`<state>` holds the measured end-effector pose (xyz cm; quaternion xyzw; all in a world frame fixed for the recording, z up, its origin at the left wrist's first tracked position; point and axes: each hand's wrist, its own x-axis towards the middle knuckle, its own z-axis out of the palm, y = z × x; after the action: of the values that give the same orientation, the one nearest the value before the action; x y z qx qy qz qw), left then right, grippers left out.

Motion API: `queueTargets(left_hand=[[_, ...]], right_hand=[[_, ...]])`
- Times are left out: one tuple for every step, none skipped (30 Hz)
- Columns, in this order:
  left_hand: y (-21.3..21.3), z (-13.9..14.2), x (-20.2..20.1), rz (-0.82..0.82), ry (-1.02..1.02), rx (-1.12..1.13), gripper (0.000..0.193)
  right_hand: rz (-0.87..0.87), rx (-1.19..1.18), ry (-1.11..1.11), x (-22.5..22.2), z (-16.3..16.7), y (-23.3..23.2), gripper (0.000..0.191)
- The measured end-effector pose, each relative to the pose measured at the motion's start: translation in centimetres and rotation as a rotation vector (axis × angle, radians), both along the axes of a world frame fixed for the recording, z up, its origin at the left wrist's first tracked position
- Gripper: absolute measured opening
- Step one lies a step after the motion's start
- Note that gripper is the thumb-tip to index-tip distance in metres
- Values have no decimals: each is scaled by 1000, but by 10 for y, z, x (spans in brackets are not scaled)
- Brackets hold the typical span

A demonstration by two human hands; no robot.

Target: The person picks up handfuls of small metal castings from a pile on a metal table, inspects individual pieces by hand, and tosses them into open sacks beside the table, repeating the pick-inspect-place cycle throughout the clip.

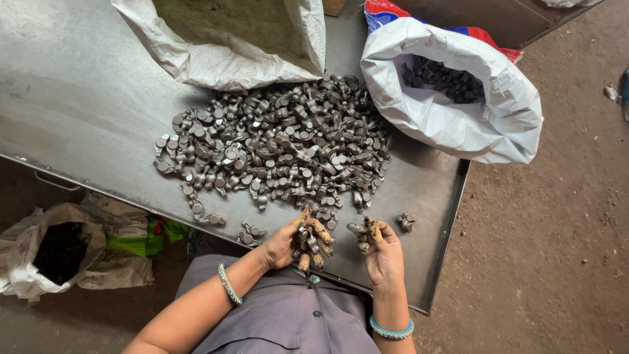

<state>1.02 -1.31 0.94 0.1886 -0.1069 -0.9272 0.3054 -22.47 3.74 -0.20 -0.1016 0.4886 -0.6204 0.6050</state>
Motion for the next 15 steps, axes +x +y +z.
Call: queueTargets(left_hand=[[0, 0, 0, -8, 2, -9, 38], [0, 0, 0, -14, 4, -19, 41], [-1, 0, 1, -21, 5, -30, 45], [-2, 2, 2, -54, 56, -87, 50], [-3, 4, 4, -86, 107, -144, 55], [-3, 6, 6, -118, 158, -202, 60], [-3, 9, 6, -119, 119, -173, 60], [-4, 12, 6, -119, 80, -144, 60], [-4, 14, 6, -118, 41, -116, 61], [-5, 16, 7, -135, 42, -115, 60], [-5, 17, 8, -154, 42, -113, 60], [-5, 17, 8, -173, 42, -111, 59], [-5, 16, 7, -173, 31, -99, 57], [-5, 15, 5, -172, 18, -89, 55], [-4, 13, 4, -169, 5, -78, 53]], right_hand=[[5, -5, -4, -1, -1, 0, 11], [11, -11, -8, -2, -2, 1, 10], [17, -18, -12, -2, -4, 0, 10], [12, -25, -24, -3, -5, 0, 10], [7, -32, -36, -3, -5, 0, 10], [1, -39, -47, -3, -5, 0, 10], [6, -35, -33, -2, -5, 0, 10], [11, -31, -18, -2, -5, 1, 11], [17, -27, -4, -1, -4, 1, 12], [85, -44, -5, 1, -1, 1, 13], [152, -60, -6, 4, 2, 1, 15], [217, -76, -6, 6, 7, 2, 18], [260, -89, 118, 8, 11, -1, 18], [303, -102, 242, 11, 15, -7, 20], [347, -115, 365, 13, 18, -14, 21]])
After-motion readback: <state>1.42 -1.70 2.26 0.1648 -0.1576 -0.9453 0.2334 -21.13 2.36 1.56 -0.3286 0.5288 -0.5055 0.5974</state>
